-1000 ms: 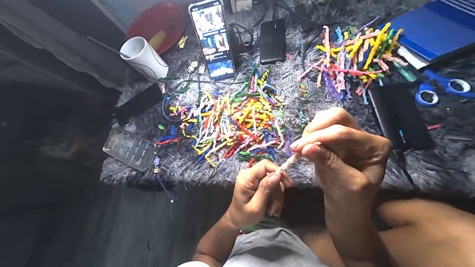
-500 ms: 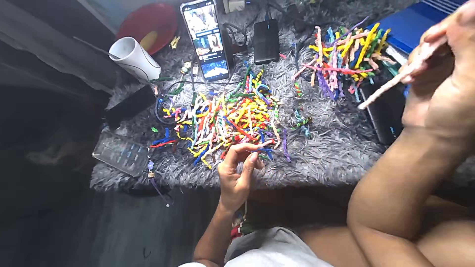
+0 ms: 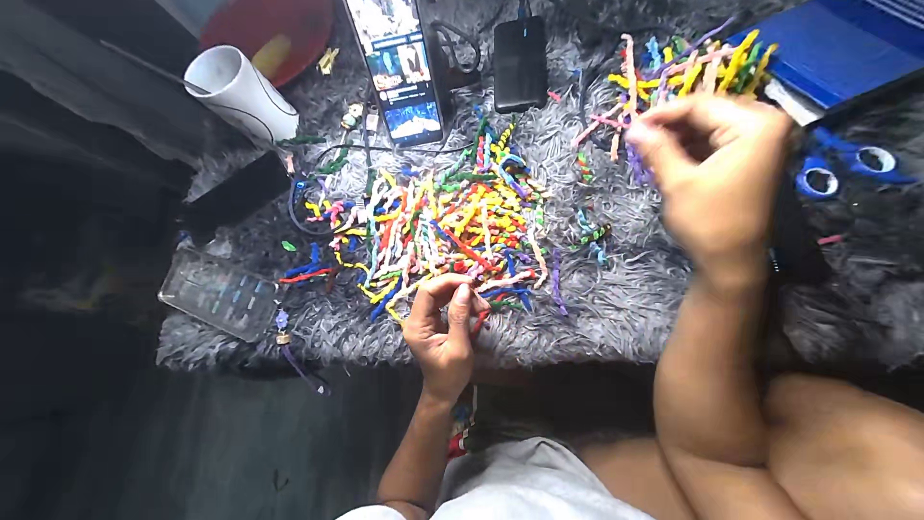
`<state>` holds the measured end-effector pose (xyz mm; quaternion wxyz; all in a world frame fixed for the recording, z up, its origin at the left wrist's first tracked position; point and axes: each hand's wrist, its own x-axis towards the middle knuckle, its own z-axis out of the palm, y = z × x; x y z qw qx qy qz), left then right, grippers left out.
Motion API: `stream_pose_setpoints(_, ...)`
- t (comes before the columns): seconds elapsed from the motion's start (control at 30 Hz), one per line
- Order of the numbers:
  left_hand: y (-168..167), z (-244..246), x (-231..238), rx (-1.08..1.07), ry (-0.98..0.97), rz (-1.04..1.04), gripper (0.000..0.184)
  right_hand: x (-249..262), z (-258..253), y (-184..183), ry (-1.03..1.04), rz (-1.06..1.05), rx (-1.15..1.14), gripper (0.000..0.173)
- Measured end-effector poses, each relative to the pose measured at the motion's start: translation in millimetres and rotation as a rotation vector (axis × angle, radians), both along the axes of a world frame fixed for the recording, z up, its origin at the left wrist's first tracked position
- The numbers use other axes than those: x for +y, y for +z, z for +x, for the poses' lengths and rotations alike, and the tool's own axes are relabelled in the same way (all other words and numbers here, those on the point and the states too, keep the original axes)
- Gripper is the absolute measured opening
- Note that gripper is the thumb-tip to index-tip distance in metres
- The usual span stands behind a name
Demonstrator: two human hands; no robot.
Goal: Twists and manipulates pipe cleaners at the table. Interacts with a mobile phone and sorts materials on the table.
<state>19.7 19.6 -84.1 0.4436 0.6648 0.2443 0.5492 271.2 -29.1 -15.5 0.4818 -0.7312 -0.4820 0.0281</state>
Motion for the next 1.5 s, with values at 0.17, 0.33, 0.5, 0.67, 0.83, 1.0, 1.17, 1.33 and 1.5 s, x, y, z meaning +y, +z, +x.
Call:
stream_pose_setpoints(0.17, 1.2, -0.9, -1.6, 0.001, -0.006, 0.013, 0.012, -2.9, -65.9, -30.9, 0.169, -0.372, -0.058, 0.024)
stream_pose_setpoints(0.33, 1.9, -3.0, -1.6, 0.008, -0.015, 0.021, 0.012, -1.5, -76.7, -35.8, 0.183, -0.388, -0.144, 0.01)
stream_pose_setpoints(0.5, 3.0, 0.8, -5.6, 0.047, -0.04, -0.006, 0.011, -17.1, -85.3, -12.7, 0.057, -0.188, -0.226, 0.014)
stream_pose_setpoints(0.67, 22.8, 8.4, -8.4, -0.059, -0.37, -0.152, 0.044, -38.1, -103.2, 5.2, 0.292, 0.107, -0.176, 0.016)
stream_pose_setpoints(0.83, 31.6, 19.5, -17.6, -0.305, -0.517, -0.185, 0.022, -54.7, -112.2, 16.3, 0.272, 0.174, -0.216, 0.016)
stream_pose_setpoints(1.0, 32.9, 19.1, -16.8, -0.274, -0.452, -0.164, 0.017, -58.3, -103.3, 16.4, 0.332, 0.162, -0.163, 0.016)
stream_pose_setpoints(1.17, 38.0, 11.7, -11.9, -0.251, -0.37, -0.07, 0.015, -57.5, -100.4, 16.3, 0.436, 0.12, -0.174, 0.031)
stream_pose_setpoints(1.33, 45.0, 7.0, -2.5, -0.302, -0.344, -0.095, 0.017, -46.6, -97.0, 10.8, 0.564, 0.17, 0.003, 0.037)
stream_pose_setpoints(1.5, 48.8, 8.0, 2.2, -0.412, -0.378, -0.124, 0.019, -31.9, -99.7, -1.1, 0.746, 0.222, 0.42, 0.032)
